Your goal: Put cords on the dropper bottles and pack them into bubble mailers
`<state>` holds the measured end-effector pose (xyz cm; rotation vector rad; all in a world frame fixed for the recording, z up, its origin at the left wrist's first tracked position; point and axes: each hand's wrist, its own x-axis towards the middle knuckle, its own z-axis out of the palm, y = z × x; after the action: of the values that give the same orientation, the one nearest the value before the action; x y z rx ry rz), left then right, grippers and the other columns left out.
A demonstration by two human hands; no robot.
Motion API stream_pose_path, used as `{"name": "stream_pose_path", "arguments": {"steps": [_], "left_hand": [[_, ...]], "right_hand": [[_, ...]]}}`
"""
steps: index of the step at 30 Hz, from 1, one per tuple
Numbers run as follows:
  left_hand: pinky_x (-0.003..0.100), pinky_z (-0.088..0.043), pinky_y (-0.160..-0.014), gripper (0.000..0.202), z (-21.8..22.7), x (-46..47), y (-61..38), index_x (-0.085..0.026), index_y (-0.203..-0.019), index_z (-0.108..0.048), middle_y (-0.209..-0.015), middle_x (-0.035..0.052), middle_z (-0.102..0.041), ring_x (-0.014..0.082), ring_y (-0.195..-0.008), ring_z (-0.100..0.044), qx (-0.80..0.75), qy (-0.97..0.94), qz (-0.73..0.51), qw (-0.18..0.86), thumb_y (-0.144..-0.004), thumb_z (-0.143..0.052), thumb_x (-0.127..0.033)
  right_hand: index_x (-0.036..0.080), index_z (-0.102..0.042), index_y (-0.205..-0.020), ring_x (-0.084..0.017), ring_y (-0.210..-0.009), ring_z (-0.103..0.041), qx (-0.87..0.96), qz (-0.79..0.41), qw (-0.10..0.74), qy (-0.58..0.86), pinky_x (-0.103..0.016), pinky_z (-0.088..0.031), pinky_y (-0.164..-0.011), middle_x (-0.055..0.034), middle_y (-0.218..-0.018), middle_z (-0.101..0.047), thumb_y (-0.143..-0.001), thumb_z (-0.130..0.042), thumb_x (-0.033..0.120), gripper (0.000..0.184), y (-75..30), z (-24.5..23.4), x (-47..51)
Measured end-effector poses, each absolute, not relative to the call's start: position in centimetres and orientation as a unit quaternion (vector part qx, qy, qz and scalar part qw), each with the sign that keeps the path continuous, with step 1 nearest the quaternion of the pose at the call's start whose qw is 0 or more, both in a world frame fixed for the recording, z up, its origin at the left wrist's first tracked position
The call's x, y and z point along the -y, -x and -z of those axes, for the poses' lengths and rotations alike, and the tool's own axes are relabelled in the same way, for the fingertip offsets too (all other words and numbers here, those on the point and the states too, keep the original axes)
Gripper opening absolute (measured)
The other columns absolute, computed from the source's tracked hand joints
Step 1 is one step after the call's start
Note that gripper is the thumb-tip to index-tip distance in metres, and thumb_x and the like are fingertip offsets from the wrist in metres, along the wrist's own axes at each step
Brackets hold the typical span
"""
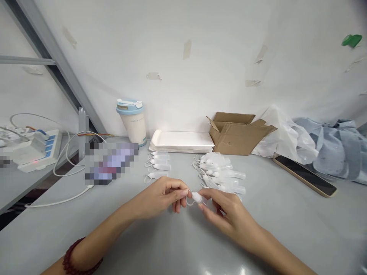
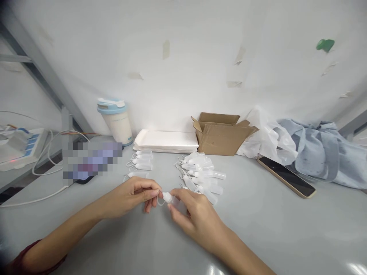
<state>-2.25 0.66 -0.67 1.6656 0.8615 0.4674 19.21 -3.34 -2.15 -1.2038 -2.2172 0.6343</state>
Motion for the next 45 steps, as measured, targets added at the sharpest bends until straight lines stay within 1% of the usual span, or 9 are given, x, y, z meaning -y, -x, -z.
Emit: {"name": "stream_pose_path", "arguments": {"steps": [3,7,12,23,31,35,41,45], "left_hand": [[0.021,-0.044,-0.058,0.027,0.7,-0.7,2.3,-0.015,-0.085,-0.065,-0.071,0.0001,-0.061,0.0096,-0.059,-0.056,-0.357,-0.695,-0.203,0.59,-0.09,-0.045,-0.033],[0.021,-0.045,-0.057,0.026,0.8,-0.8,2.4,-0.016,-0.087,-0.065,-0.071,-0.0001,-0.061,0.0095,-0.059,-0.057,-0.342,-0.679,-0.198,0.619,-0.089,-0.047,-0.034],[0.021,-0.045,-0.058,0.026,0.9,-0.9,2.4,-0.015,-0.087,-0.064,-0.07,-0.0002,-0.061,0.0092,-0.058,-0.057,-0.331,-0.667,-0.201,0.636,-0.09,-0.047,-0.034],[0.022,-0.046,-0.06,0.025,0.9,-0.9,2.4,-0.015,-0.086,-0.063,-0.068,-0.0003,-0.061,0.0098,-0.061,-0.057,-0.323,-0.655,-0.198,0.654,-0.09,-0.047,-0.033],[0.022,-0.046,-0.059,0.025,0.9,-0.8,2.5,-0.014,-0.087,-0.063,-0.069,0.0004,-0.061,0.0095,-0.06,-0.057,-0.31,-0.65,-0.202,0.663,-0.09,-0.047,-0.033],[0.022,-0.046,-0.059,0.025,0.9,-0.7,2.5,-0.014,-0.086,-0.062,-0.069,0.0004,-0.06,0.0095,-0.06,-0.056,-0.314,-0.653,-0.201,0.659,-0.09,-0.047,-0.033],[0.022,-0.045,-0.06,0.024,0.6,-0.8,2.4,-0.014,-0.084,-0.063,-0.07,0.0003,-0.06,0.0102,-0.062,-0.056,-0.336,-0.68,-0.185,0.625,-0.088,-0.048,-0.032],[0.021,-0.044,-0.059,0.023,0.7,-0.8,2.3,-0.013,-0.081,-0.064,-0.066,-0.0002,-0.058,0.0107,-0.061,-0.055,-0.353,-0.695,-0.153,0.608,-0.087,-0.049,-0.03]], "right_hand": [[0.015,-0.059,-0.105,-0.008,-0.048,-0.047,0.821,-0.241,0.257,0.449,-0.021,-0.037,-0.047,-0.0017,-0.072,-0.061,-0.087,-0.046,0.025,0.024,-19.1,1.9,3.4],[0.016,-0.058,-0.102,-0.007,-0.046,-0.044,0.824,-0.249,0.254,0.442,-0.02,-0.035,-0.046,0.0005,-0.07,-0.058,-0.087,-0.046,0.025,0.021,-19.0,1.9,3.3],[0.017,-0.056,-0.101,-0.006,-0.046,-0.043,0.822,-0.259,0.261,0.435,-0.02,-0.034,-0.046,0.0019,-0.069,-0.056,-0.089,-0.045,0.027,0.019,-19.1,2.1,3.4],[0.017,-0.054,-0.102,-0.007,-0.046,-0.04,0.821,-0.284,0.238,0.435,-0.02,-0.033,-0.047,0.0036,-0.064,-0.052,-0.089,-0.043,0.027,0.02,-19.1,1.8,3.4],[0.018,-0.053,-0.104,-0.008,-0.05,-0.044,0.827,-0.287,0.239,0.42,-0.02,-0.035,-0.05,0.0029,-0.067,-0.052,-0.09,-0.043,0.026,0.019,-19.4,2.3,3.4],[0.018,-0.053,-0.104,-0.008,-0.051,-0.044,0.827,-0.291,0.232,0.422,-0.02,-0.034,-0.05,0.0036,-0.067,-0.05,-0.089,-0.044,0.026,0.019,-19.4,2.2,3.3],[0.017,-0.053,-0.102,-0.009,-0.049,-0.037,0.834,-0.286,0.205,0.426,-0.022,-0.03,-0.049,0.0063,-0.058,-0.04,-0.09,-0.039,0.024,0.019,-19.0,1.5,3.4],[0.017,-0.055,-0.099,-0.01,-0.049,-0.039,0.836,-0.278,0.184,0.436,-0.023,-0.031,-0.05,0.0055,-0.057,-0.042,-0.09,-0.038,0.024,0.02,-19.1,1.1,3.5]]}}
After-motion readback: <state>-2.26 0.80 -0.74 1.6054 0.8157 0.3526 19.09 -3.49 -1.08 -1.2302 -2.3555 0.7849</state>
